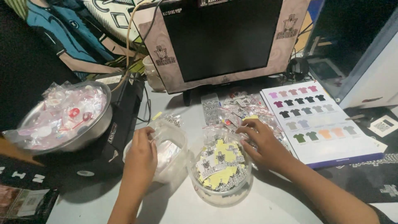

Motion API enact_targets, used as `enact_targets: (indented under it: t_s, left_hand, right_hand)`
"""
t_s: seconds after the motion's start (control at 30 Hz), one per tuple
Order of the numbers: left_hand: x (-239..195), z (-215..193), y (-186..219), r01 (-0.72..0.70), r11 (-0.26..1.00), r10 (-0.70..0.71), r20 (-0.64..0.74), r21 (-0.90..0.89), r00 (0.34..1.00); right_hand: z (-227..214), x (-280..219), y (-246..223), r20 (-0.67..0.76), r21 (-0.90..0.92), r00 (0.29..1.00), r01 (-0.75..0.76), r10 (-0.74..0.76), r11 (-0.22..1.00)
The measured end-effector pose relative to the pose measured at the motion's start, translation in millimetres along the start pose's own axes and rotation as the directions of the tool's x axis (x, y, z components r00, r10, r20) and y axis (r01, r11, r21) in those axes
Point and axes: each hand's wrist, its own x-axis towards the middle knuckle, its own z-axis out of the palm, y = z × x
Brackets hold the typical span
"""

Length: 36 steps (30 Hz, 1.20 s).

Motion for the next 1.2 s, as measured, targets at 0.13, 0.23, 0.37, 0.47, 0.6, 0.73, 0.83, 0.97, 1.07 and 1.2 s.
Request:
enact_targets:
  t_s: [0.13,0.23,0.37,0.47,0.6,0.73,0.83,0.97,1.07,1.2]
  left_hand:
    - [1,-1,-11,0.054,0.990,-0.057,-0.022,-0.129,0.998]
    - [-5,-8,-8,-0.102,0.989,0.080,-0.196,-0.103,0.977]
    - [-20,-9,9,-0.314,0.932,0.358,-0.336,0.181,0.871]
    - [-23,2,12,-0.311,0.908,0.388,-0.287,0.280,0.876]
    - [-26,26,7,-0.256,0.934,0.276,-0.048,0.250,0.960]
    - [-21,56,-5,-0.188,0.804,0.370,-0.228,0.565,0.901]
    - [-9,70,-11,-0.146,0.739,0.332,-0.167,0.658,0.928]
    - [10,84,-8,-0.143,0.586,0.361,-0.099,0.797,0.927]
    - [14,68,27,-0.133,0.565,0.327,-0.072,0.814,0.942]
    - [29,41,69,-0.145,0.518,0.519,-0.174,0.843,0.837]
  right_hand:
    - [-1,-1,-2,0.001,0.000,1.000,-0.007,0.007,1.000]
    - [1,-3,1,-0.021,-0.006,0.999,0.039,-0.039,0.999]
    - [3,-5,1,0.003,0.009,0.999,0.041,-0.041,0.999]
    - [3,-5,-4,0.039,0.020,0.999,0.033,-0.034,0.999]
    - [0,-6,-14,0.115,0.039,0.993,-0.042,0.037,0.998]
    - [-6,-3,-18,0.219,0.034,0.971,-0.106,0.096,0.994]
    - [-17,-4,-34,0.332,0.135,0.926,-0.237,0.182,0.962]
    - [-16,-5,-33,0.364,0.184,0.913,-0.263,0.182,0.947]
    - [-16,-3,-32,0.342,0.184,0.929,-0.214,0.142,0.959]
    - [-25,-10,-48,0.253,0.232,0.961,-0.169,0.108,0.958]
